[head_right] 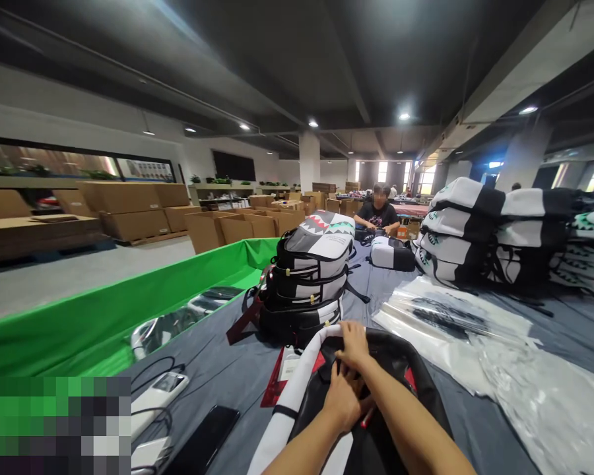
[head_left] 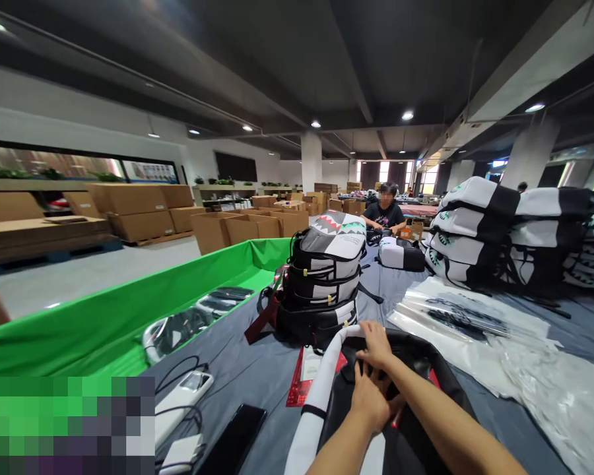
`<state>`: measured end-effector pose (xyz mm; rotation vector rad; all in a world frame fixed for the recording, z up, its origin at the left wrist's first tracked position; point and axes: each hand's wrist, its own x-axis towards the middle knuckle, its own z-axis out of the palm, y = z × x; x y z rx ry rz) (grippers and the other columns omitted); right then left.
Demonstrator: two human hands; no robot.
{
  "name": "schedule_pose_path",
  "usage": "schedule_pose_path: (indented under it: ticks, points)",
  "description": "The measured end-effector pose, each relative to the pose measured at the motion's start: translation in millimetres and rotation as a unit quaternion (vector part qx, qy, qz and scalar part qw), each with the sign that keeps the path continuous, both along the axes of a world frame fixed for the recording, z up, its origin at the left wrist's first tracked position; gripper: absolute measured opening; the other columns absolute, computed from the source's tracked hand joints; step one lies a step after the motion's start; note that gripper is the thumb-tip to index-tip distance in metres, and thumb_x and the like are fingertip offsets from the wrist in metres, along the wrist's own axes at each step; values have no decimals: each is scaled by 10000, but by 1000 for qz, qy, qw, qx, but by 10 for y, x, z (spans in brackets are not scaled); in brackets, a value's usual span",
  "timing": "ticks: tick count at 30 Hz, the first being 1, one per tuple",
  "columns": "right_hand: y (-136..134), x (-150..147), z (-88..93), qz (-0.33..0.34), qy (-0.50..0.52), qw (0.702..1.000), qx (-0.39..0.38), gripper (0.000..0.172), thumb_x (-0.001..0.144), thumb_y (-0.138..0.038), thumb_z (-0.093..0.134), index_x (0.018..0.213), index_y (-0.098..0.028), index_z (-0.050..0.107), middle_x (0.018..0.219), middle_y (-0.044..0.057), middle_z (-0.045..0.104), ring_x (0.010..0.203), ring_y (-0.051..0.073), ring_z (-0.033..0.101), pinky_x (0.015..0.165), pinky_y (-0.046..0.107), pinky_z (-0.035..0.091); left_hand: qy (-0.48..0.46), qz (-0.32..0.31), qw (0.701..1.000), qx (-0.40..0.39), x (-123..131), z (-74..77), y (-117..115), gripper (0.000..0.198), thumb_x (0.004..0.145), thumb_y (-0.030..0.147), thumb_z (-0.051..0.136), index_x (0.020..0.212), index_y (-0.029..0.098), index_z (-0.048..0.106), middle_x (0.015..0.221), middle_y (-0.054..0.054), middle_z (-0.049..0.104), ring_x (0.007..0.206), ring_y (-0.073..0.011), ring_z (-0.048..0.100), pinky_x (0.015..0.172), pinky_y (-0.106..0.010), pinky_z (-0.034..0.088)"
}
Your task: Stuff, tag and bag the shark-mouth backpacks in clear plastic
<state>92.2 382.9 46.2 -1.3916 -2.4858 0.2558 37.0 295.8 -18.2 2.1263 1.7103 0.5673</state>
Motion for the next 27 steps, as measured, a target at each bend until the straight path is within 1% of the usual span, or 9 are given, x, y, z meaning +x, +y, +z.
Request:
schedule_pose_path:
  ticks: [3,6,7,9,12,16,19,21,27]
  points:
    - [-611,384,-128,145,75,986,17,550,776,-173,685,1304,-273,566,1334,99,602,1237,240,562,1007,370,452,3,45,998,36,11,-135,153,596,948,373,456,1535,299,384,1614,-45,360,1523,-359,193,1252,-567,108]
    - [-1172,784,-389,364,134,921,36,200,890,-266,591,1062,-357,635,1014,7,717,927,219,660,870,379,498,-55,97,991,76,10,-172,205,536,971,220,327,1492,183,446,1566,-111,429,1490,-305,304,1243,-536,197]
    - [-1283,865,-476,400,133,906,41,95,907,-301,571,956,-352,634,887,-16,712,805,213,653,814,378,500,-84,112,986,88,2,-152,205,525,971,191,292,1463,153,472,1531,-128,469,1466,-289,350,1233,-529,230]
    - [-1361,922,-632,381,126,914,65,132,898,-325,541,774,-301,580,707,-32,647,640,198,595,713,368,485,-133,130,977,103,-30,-69,176,504,956,145,264,1371,124,551,1448,-142,546,1401,-264,438,1208,-503,293]
    - [-1232,828,-823,251,134,951,119,215,869,-266,450,657,-247,483,623,-17,561,570,185,530,626,350,431,-156,99,976,111,-109,96,14,440,940,131,292,1163,156,671,1303,-114,639,1310,-242,517,1160,-449,373]
    - [-1066,705,-1005,213,138,951,178,185,869,-214,454,689,-223,494,641,-11,561,594,168,515,604,310,377,-138,-68,984,86,-238,173,-501,243,967,308,500,977,181,707,1003,-45,705,989,-198,652,921,-350,536]
    - [-1075,709,-1075,210,126,946,212,172,883,-189,468,713,-212,487,673,-10,567,616,152,507,623,290,362,-94,-184,978,34,-293,112,-920,280,969,414,574,1098,182,660,1118,-66,672,952,-190,648,850,-373,562]
    - [-1100,721,-1081,214,116,943,228,180,900,-190,453,723,-208,480,684,-9,560,626,147,500,645,288,362,-81,-197,977,23,-280,73,-1102,276,980,417,565,1148,212,642,1209,-83,643,988,-187,638,869,-383,568]
    - [-1168,766,-909,161,177,942,237,308,989,-257,370,695,-209,450,652,-8,530,613,144,475,625,274,357,-73,-217,973,12,-7,-17,-1201,255,989,393,553,1171,236,637,1253,-90,625,1017,-186,631,885,-380,569]
